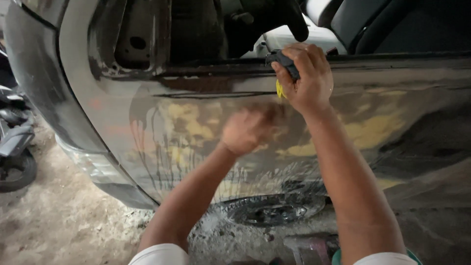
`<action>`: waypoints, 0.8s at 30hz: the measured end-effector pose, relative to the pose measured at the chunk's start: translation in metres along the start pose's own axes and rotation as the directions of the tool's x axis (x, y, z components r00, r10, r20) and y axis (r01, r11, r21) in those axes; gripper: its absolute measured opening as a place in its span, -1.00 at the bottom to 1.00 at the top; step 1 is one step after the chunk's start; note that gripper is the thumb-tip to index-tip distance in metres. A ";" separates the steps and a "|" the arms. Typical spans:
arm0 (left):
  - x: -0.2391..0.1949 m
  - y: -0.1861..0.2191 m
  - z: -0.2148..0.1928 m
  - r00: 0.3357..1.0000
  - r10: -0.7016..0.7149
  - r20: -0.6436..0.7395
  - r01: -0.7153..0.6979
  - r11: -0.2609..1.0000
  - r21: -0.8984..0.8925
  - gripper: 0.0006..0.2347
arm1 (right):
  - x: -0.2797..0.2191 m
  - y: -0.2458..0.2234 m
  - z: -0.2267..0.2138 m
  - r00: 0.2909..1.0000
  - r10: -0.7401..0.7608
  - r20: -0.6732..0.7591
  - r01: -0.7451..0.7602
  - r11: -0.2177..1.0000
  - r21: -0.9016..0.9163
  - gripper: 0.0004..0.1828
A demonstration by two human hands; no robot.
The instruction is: Sanding the side panel of a van using a sanding block and water.
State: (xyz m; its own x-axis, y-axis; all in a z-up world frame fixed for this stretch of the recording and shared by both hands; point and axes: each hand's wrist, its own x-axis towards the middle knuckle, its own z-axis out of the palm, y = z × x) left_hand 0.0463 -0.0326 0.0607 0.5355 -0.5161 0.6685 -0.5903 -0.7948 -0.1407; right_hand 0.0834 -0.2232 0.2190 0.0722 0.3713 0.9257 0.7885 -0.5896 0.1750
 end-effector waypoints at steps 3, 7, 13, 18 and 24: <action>-0.035 0.017 -0.024 0.966 0.226 -0.128 -0.210 0.969 0.129 -0.54 | -0.003 0.004 -0.001 1.000 0.009 -0.006 -0.009 0.999 0.053 -0.69; -0.053 -0.019 -0.079 0.909 -0.328 0.255 0.379 0.907 -0.185 -0.71 | -0.007 0.009 0.009 1.000 -0.002 -0.026 0.004 0.998 0.067 -0.67; 0.018 0.001 -0.085 0.750 -0.661 -0.037 0.552 0.654 -0.517 -0.81 | -0.001 0.001 0.002 0.999 0.038 -0.007 -0.038 0.999 -0.024 -0.69; -0.020 0.014 -0.075 0.978 -0.199 0.066 0.205 0.972 -0.112 -0.61 | 0.002 -0.005 -0.004 0.999 0.033 0.020 -0.034 0.999 0.041 -0.71; -0.042 -0.022 -0.079 0.781 -0.224 -0.582 0.381 0.911 0.161 -0.76 | -0.006 0.007 0.010 0.999 -0.022 -0.040 0.021 1.000 -0.020 -0.68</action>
State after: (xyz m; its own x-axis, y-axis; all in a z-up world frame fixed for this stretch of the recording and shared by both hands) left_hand -0.0105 0.0318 0.0932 0.1990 -0.0392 0.9792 -0.2366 -0.9716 0.0092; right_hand 0.0949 -0.2223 0.2108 0.0300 0.3549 0.9344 0.7773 -0.5961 0.2014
